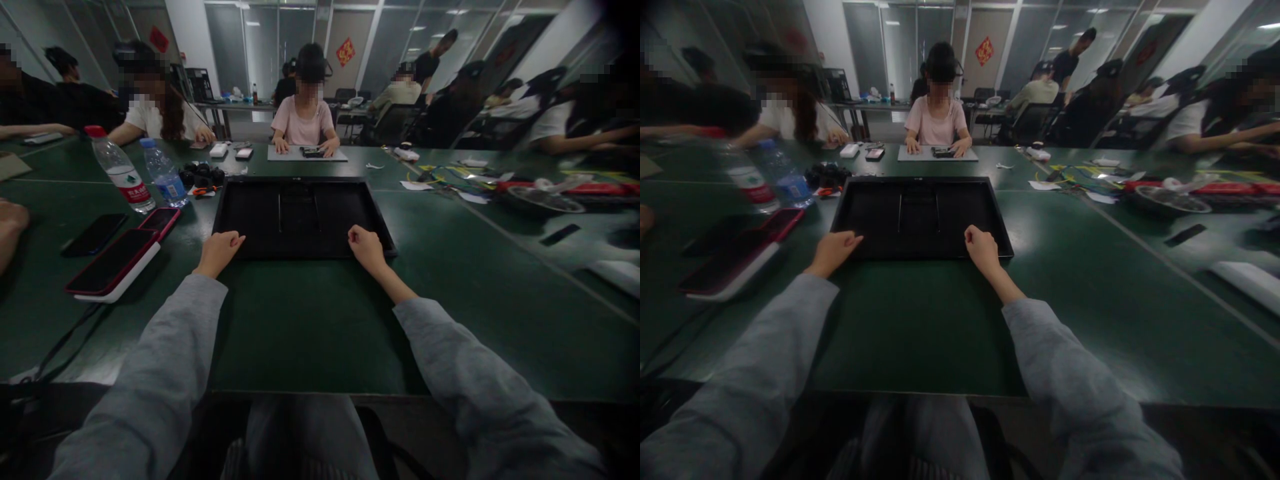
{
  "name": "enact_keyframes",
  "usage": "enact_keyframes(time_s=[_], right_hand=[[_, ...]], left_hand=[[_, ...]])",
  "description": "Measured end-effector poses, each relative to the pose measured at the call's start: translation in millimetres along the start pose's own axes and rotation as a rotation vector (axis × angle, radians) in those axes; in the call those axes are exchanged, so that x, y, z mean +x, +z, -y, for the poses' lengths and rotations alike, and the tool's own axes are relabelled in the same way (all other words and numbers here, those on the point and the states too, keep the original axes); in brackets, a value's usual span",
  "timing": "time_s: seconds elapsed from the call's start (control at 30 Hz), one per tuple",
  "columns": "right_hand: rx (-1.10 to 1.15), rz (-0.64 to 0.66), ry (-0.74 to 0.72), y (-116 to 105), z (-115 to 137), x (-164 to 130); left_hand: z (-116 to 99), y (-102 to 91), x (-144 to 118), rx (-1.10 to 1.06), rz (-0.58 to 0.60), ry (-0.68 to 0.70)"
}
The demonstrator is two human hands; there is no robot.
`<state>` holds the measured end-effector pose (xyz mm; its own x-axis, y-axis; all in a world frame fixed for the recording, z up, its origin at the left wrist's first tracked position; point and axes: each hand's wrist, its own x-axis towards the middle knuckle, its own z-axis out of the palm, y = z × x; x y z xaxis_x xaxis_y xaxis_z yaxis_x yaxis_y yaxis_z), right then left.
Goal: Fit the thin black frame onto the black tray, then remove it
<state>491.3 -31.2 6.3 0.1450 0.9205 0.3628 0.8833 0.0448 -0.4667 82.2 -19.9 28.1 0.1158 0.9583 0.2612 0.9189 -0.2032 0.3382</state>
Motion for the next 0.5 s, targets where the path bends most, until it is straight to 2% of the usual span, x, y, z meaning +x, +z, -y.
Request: enact_keyframes(time_s=[0.23, 0.5], right_hand=[[0.002, 0.002, -0.003, -4.4, 4.0, -2.5], [0.056, -0.024, -0.055, -4.9, -1.0, -2.5]], left_hand=[[-3.0, -3.3, -1.8, -0.003, 0.000, -0.012], [5.4, 1.3, -0.1, -0.044, -0.062, 0.055]])
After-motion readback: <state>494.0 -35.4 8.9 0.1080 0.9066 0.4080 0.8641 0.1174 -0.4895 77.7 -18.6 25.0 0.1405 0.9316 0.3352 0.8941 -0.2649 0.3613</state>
